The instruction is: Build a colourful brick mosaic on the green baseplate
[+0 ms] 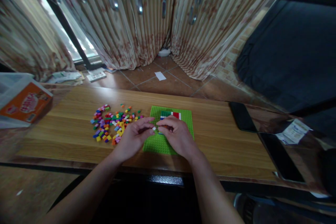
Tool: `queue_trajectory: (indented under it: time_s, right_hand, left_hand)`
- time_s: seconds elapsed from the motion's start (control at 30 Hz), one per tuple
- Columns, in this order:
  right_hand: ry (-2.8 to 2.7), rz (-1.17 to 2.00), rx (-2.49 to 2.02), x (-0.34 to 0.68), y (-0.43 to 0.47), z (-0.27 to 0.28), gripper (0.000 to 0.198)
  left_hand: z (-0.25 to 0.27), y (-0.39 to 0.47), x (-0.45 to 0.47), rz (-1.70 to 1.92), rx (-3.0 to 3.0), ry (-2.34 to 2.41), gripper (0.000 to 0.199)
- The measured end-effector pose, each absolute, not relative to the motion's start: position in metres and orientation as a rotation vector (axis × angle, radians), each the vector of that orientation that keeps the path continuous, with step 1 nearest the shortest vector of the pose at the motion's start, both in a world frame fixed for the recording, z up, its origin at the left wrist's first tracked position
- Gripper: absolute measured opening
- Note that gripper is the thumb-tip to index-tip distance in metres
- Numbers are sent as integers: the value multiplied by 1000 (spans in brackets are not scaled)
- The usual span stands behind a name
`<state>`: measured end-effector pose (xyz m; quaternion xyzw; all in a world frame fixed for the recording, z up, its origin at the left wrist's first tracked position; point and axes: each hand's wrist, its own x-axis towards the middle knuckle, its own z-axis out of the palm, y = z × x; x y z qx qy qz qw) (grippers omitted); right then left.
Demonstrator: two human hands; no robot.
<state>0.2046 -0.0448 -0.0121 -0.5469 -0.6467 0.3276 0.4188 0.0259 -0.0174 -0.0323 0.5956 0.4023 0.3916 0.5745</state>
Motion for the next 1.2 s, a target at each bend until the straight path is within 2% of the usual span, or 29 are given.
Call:
queue_trajectory:
  time_s: [0.33,0.57,0.7,1.2]
  right_hand:
    - [-1734,853,-1303,206,-49,-5,10]
    - [-1623,587,-1402,232,-43,-13,4]
    - [-1645,490,-1479,232,-42,-21,3]
    - [-1555,413,-1591,214,-37,-33,9]
  left_hand:
    - [-28,-21,30,871,1264,785,41]
    - [-33,-18,29,862,1500,1037,30]
    - [-37,-20,29,785,1672,1069,31]
    - [-37,-27,33,756,1854,1054,34]
